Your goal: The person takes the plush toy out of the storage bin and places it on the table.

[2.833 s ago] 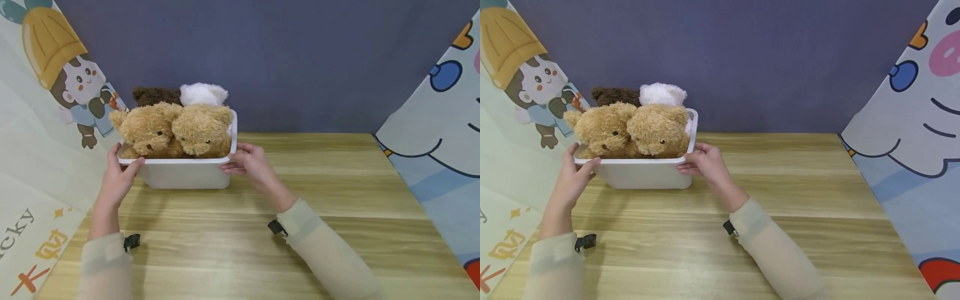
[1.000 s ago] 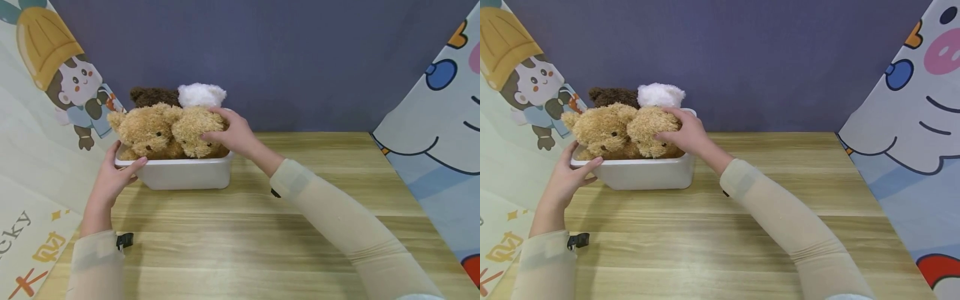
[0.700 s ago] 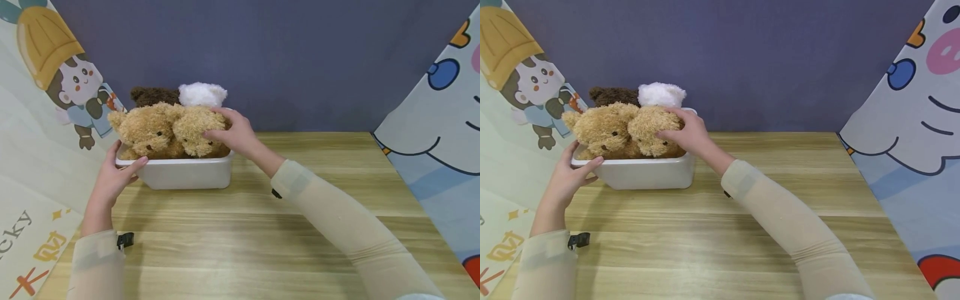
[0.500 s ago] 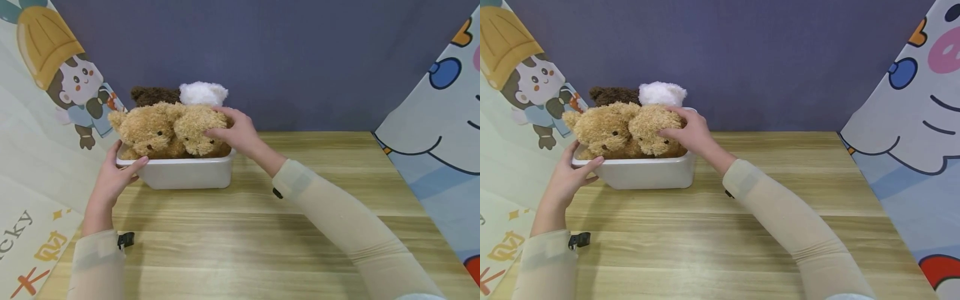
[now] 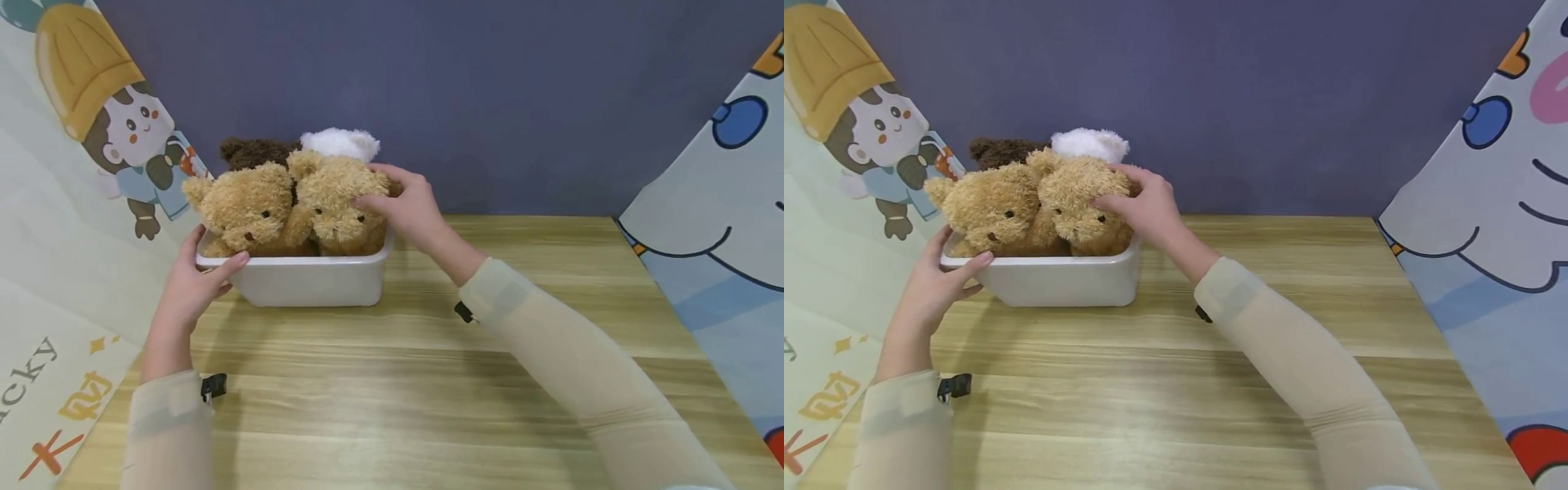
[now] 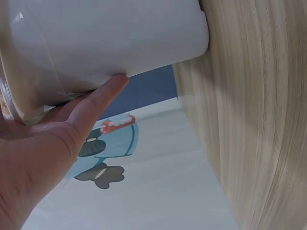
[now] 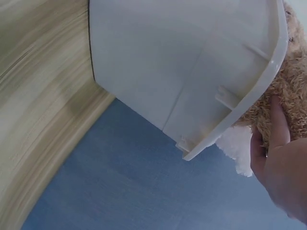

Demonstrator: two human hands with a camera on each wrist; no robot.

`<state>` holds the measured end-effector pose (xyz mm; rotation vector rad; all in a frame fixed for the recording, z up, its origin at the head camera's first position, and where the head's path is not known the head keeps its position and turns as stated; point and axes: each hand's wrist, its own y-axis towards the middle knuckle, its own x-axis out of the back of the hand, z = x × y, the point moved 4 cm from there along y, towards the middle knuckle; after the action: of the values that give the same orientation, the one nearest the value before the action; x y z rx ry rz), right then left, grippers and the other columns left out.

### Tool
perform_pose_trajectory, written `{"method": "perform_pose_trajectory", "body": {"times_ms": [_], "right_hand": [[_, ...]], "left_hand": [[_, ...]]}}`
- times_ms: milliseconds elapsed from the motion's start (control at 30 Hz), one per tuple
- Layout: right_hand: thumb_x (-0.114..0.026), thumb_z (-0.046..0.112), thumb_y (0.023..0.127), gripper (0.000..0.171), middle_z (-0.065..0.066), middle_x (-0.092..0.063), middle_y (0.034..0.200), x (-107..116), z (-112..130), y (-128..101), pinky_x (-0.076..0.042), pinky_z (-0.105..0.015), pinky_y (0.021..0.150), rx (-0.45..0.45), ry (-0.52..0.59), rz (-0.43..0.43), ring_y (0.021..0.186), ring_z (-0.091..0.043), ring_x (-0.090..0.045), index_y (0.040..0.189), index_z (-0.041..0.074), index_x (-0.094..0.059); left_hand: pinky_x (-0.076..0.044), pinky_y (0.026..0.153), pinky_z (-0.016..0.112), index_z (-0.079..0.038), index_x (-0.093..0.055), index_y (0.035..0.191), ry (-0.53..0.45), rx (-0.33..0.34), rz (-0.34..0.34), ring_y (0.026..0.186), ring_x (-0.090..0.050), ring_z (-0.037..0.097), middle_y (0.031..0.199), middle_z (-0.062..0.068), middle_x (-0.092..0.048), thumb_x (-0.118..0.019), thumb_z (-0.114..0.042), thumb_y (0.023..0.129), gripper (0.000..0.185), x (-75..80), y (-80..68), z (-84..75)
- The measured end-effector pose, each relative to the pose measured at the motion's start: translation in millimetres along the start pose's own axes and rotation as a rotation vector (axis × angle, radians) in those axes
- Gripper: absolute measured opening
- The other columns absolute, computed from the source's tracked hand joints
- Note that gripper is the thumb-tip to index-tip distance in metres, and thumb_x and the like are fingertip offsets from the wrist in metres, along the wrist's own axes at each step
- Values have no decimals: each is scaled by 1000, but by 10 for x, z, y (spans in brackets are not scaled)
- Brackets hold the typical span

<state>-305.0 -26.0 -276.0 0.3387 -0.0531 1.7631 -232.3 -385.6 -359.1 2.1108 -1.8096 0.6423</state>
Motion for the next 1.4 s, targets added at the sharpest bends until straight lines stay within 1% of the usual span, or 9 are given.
{"method": "perform_pose_trajectory", "body": {"times_ms": [100, 333, 567, 700, 800, 900, 1000, 1133, 1400], "right_hand": [[-90, 29, 87, 66, 5, -49, 61, 24, 11, -2, -57, -34, 66, -1, 25, -23, 67, -16, -54, 148, 34, -64], [-89, 26, 88, 65, 8, -43, 56, 76, 110, -57, -62, -37, 69, 21, 96, -55, 64, -16, -55, 148, 32, -64], [-88, 24, 89, 60, 7, -42, 59, 294, 344, -102, -59, -34, 62, 92, 189, -106, 63, -12, -58, 145, 28, -67], [-86, 17, 90, 52, 3, -66, 82, 492, 506, -116, -58, -32, 57, 142, 322, -141, 81, -15, -72, 139, 24, -71], [-85, 13, 90, 50, 0, -72, 94, 651, 595, -127, -61, -33, 57, 166, 395, -165, 82, -16, -72, 137, 21, -72], [-84, 11, 89, 51, 0, -70, 79, 789, 638, -137, -60, -34, 53, 173, 452, -175, 59, -14, -59, 138, 20, -71], [-82, 8, 91, 46, -2, -72, 81, 890, 669, -144, -58, -33, 49, 196, 511, -178, 51, -14, -53, 135, 17, -73], [-81, 6, 92, 39, -6, -75, 104, 993, 699, -151, -59, -31, 49, 220, 562, -179, 69, -17, -66, 131, 12, -75], [-83, 5, 91, 38, -10, -66, 127, 1233, 679, -164, -67, -38, 59, 199, 648, -224, 102, -26, -70, 128, 10, -75]], "left_hand": [[-63, 81, 16, -31, 13, 171, -9, -2, -2, 147, -43, 47, 180, 17, 6, -70, -57, 98, 113, 6, 2, 1], [-61, 78, 13, -30, 12, 172, 16, -6, 4, 127, -55, 26, 180, 16, 1, -70, -57, 98, 113, -11, 4, 26], [-62, 80, 16, -31, 11, 172, 21, -19, 18, 103, -58, 2, 171, 26, -24, -70, -58, 98, 113, -33, 13, 51], [-63, 80, 15, -31, 12, 171, 31, -26, 17, 98, -58, -4, 159, 28, -36, -68, -58, 99, 111, 3, 22, 65], [-62, 80, 14, -31, 13, 171, 35, -25, 18, 97, -58, -5, 164, 28, -31, -68, -58, 99, 111, 28, 29, 57], [-62, 79, 14, -31, 13, 171, 34, -25, 17, 98, -57, -3, 173, 26, -20, -68, -58, 99, 112, 42, 27, 55], [-62, 79, 14, -31, 12, 171, 38, -29, 15, 99, -57, -1, 177, 23, -11, -69, -58, 99, 112, 48, 28, 70], [-63, 80, 15, -32, 13, 171, 45, -24, 11, 101, -57, 0, 177, 22, -12, -69, -61, 97, 114, 51, 26, 88], [-63, 78, 16, -32, 10, 172, 50, -39, 0, 103, -58, 1, 176, 23, -17, -70, -61, 97, 113, 26, 28, 70]]}}
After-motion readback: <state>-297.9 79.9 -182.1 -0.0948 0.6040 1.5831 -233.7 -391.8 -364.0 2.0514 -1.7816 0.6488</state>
